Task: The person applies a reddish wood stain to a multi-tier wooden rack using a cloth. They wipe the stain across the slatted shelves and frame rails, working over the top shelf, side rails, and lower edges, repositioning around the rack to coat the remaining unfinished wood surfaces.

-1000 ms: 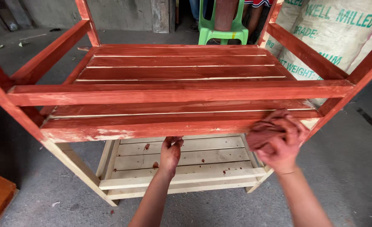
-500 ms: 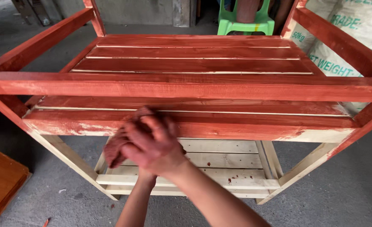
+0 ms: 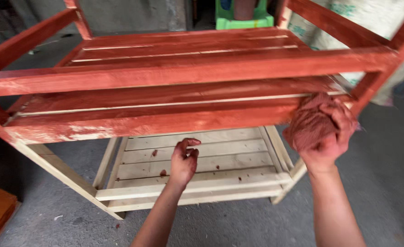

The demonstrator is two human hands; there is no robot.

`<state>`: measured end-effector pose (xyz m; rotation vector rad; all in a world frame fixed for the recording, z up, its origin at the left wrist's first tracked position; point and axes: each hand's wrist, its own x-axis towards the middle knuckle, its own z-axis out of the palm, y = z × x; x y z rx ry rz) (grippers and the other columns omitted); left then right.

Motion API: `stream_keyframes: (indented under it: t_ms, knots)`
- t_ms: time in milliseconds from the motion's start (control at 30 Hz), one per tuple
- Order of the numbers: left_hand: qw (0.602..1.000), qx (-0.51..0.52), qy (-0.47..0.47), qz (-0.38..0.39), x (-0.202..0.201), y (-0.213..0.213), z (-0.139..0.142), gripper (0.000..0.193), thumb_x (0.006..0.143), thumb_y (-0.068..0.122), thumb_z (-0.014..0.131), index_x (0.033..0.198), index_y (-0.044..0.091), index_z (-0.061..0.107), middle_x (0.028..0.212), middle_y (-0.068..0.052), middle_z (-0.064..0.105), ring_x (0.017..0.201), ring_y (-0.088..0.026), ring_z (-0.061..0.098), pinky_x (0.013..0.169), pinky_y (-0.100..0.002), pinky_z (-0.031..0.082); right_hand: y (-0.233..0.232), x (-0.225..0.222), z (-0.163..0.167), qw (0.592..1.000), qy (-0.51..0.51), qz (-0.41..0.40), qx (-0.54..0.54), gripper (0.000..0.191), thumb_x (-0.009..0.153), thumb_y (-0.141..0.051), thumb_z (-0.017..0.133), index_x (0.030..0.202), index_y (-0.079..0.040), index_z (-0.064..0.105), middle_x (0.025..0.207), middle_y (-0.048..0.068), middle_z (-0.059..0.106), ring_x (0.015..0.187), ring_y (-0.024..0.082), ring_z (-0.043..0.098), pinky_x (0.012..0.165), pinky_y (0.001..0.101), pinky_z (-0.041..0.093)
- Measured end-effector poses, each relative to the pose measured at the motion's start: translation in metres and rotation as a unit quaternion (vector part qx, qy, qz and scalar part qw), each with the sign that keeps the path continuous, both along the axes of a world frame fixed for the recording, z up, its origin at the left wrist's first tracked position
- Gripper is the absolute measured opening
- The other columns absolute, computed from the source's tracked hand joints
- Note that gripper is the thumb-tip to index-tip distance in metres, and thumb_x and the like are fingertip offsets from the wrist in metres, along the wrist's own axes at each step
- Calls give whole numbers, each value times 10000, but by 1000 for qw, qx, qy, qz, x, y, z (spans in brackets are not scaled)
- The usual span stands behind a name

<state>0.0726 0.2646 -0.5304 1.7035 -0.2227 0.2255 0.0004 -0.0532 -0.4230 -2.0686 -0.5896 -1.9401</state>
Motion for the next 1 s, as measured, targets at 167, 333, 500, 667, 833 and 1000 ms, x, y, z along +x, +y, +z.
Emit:
stream_keyframes:
  t_ms: [167, 333, 500, 667, 833, 1000]
  knots:
    - [992, 78, -101, 13, -28, 5, 29, 201, 852, -16, 585, 1004, 67, 689, 1059, -116, 660, 951, -262, 675, 773, -372, 542, 53, 12, -5, 980, -26, 53, 191, 413, 803, -182, 777, 1170, -146, 593, 1337, 60, 540, 1305, 282, 516, 1110, 430, 427]
    - [932, 179, -307, 63, -57, 28, 49, 233, 796, -44, 585, 982, 74, 663, 1030, -130, 682, 957, -350, 667, 805, -455, 540, 173, 54, -14, 999, -5, 35, 1, 508, 914, -650, 628, 1087, -173, 653, 1468, 51, 526, 1454, 358, 422, 1172, 629, 367]
    - [890, 213, -334, 225, -72, 57, 56, 271, 792, -10, 610, 1033, 109, 646, 1045, -105, 598, 975, -349, 596, 861, -485, 480, 222, 81, -29, 993, -8, 28, -118, 222, 890, -437, 768, 830, -245, 674, 1503, -22, 511, 1502, 300, 335, 1049, 516, 349]
    - [876, 260, -316, 254, -76, 60, 59, 323, 775, 11, 624, 1044, 183, 676, 1092, -38, 574, 1056, -289, 540, 962, -495, 404, 113, 81, -31, 989, -64, 27, -134, 442, 815, -550, 844, 1017, -242, 600, 1546, 75, 450, 1443, 361, 362, 1093, 567, 370]
    - [881, 255, -316, 241, -69, 30, 64, 321, 760, 34, 643, 1028, 207, 681, 1102, -13, 560, 1065, -260, 514, 966, -481, 350, -18, 36, -31, 994, -35, -104, -4, 587, 752, -276, 826, 1226, -114, 522, 1315, 159, 499, 1284, 384, 472, 1101, 580, 364]
    - [882, 250, -330, 226, -76, 5, 64, 328, 736, 46, 644, 1007, 225, 688, 1091, 3, 555, 1068, -248, 511, 948, -477, 327, -40, 35, -40, 957, -61, -178, 220, 527, 793, -132, 756, 1272, -70, 543, 1349, 182, 463, 1280, 413, 466, 1098, 564, 373]
